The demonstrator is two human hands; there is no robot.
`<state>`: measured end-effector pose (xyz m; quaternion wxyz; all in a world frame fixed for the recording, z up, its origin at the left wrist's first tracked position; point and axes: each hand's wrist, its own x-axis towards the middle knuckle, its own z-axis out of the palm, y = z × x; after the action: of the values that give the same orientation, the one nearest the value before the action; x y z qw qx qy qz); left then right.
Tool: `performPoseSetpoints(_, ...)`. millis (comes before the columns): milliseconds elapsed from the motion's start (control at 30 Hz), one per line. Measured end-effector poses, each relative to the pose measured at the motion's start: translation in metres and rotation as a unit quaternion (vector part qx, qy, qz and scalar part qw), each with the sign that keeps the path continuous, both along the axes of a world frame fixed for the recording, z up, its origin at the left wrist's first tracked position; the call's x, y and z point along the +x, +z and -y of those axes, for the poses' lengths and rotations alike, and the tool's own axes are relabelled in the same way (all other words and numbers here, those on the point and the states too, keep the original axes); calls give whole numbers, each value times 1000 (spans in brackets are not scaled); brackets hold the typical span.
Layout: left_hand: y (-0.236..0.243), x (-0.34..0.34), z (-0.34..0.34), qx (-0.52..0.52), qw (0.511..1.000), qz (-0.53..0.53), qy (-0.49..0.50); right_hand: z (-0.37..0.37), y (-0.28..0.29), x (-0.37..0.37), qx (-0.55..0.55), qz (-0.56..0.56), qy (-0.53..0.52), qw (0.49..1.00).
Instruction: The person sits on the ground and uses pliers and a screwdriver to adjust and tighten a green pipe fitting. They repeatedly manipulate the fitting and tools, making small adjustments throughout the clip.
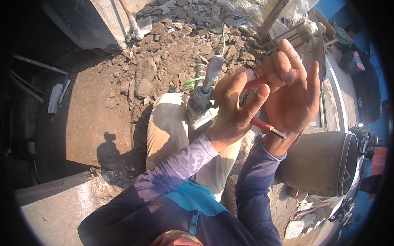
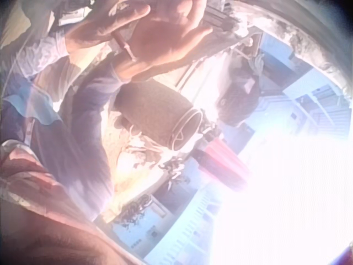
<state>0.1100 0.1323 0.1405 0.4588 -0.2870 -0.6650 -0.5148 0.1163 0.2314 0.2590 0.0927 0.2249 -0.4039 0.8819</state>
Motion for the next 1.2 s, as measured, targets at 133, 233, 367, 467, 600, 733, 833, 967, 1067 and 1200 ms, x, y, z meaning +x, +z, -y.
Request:
performPoseSetpoints(133,1,-2,-1,9,1000,-6,-2,-1,3,-6,4,19,2,1000)
performPoseSetpoints(233,-1,-3,0,-1,1000,5,-7,4,4,-9,1,45,-7,999)
performPoseSetpoints(367,2,-8,6,-22,1000,-18,9,4,3,-15,1,52,5,999)
performPoseSetpoints(467,0,-6,3,-4,999,20,-32,5,2,-20,3,53,13,998)
performPoseSetpoints(600,0,-7,3,4,999,22,-38,5,3,-22,14,49,24,998)
performPoseSetpoints(733,1,-9,1,19,999,17,-25,7,3,-25,7,55,36,998)
performPoseSetpoints(833,1,-10,0,18,1000,13,-12,6,4,-27,2,63,42,997)
performPoseSetpoints(967,5,-16,-1,45,999,1,-30,6,2,-36,5,63,56,996)
performPoseSetpoints(1067,8,-17,3,37,999,14,-35,2,0,-44,-15,83,89,992)
performPoseSetpoints(1200,9,-13,3,27,999,45,-13,3,-3,-51,5,73,82,994)
